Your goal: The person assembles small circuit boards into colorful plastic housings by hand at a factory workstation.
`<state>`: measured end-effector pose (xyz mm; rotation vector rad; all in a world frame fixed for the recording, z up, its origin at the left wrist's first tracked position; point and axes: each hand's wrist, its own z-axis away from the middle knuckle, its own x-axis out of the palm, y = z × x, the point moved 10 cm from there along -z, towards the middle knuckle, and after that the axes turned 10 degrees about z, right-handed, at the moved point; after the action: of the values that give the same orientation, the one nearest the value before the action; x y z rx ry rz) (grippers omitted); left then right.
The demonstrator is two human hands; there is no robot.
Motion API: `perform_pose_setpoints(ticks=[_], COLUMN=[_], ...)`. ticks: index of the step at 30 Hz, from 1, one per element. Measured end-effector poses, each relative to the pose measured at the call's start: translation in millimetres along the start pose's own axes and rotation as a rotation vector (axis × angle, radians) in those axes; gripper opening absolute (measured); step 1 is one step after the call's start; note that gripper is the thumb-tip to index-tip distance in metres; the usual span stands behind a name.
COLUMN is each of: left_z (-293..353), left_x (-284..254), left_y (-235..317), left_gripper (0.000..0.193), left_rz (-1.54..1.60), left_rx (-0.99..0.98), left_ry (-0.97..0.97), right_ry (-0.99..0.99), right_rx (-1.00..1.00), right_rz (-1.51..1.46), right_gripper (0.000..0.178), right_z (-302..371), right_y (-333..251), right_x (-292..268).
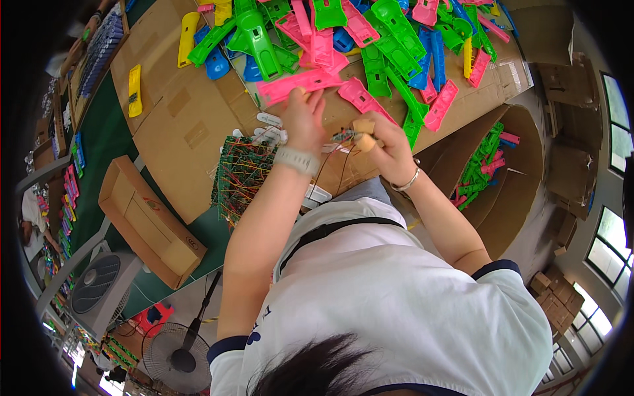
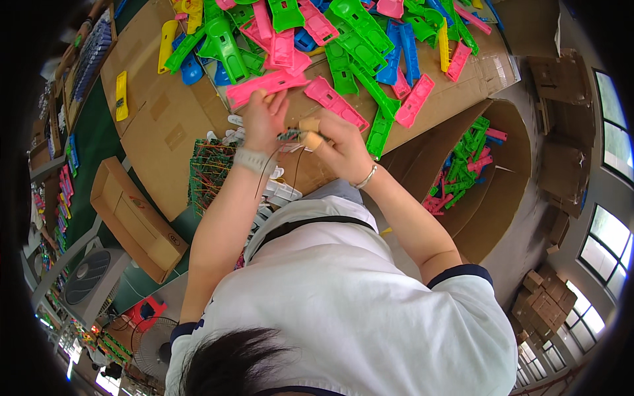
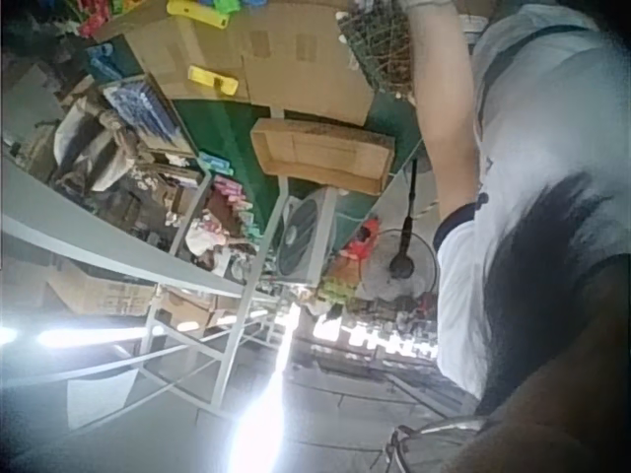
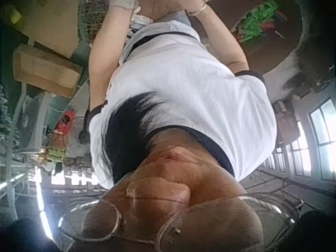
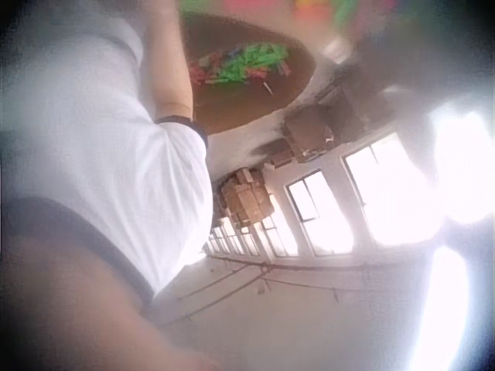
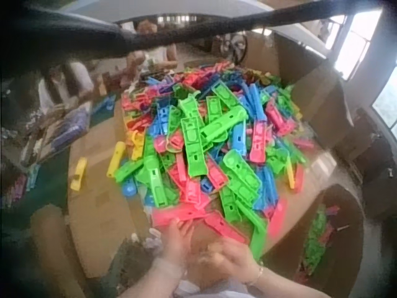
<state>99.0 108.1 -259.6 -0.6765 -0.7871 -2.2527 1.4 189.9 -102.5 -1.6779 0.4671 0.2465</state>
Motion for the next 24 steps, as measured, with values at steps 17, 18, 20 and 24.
perform_pose_setpoints(ticks=[17,18,20,24], left_z=[127.4,123.0,125.9,136.6], left_x=[17.9,8.4,6.7,8.5], left_y=[135.6,144.3,148.2,131.6], left_gripper=[0.035,0.037,0.039,0.039], left_rz=[-0.159,-0.390,-0.464,-0.340], left_rx=[0.384,0.411,0.439,0.175], left_ry=[-0.311,-0.281,-0.219,-0.196], right_ry=[-0.620,-0.706,-0.788,-0.337], right_rx=[0.345,0.364,0.338,0.019], right_rz=[-0.648,-0.625,-0.518,0.024], right_gripper=[0.016,0.016,0.016,0.018], right_z=[-30.2,-24.2,-13.2,-51.8], right_y=[-75.1,-86.7,-93.9,-105.1], right_x=[112.3,112.3,112.5,70.5])
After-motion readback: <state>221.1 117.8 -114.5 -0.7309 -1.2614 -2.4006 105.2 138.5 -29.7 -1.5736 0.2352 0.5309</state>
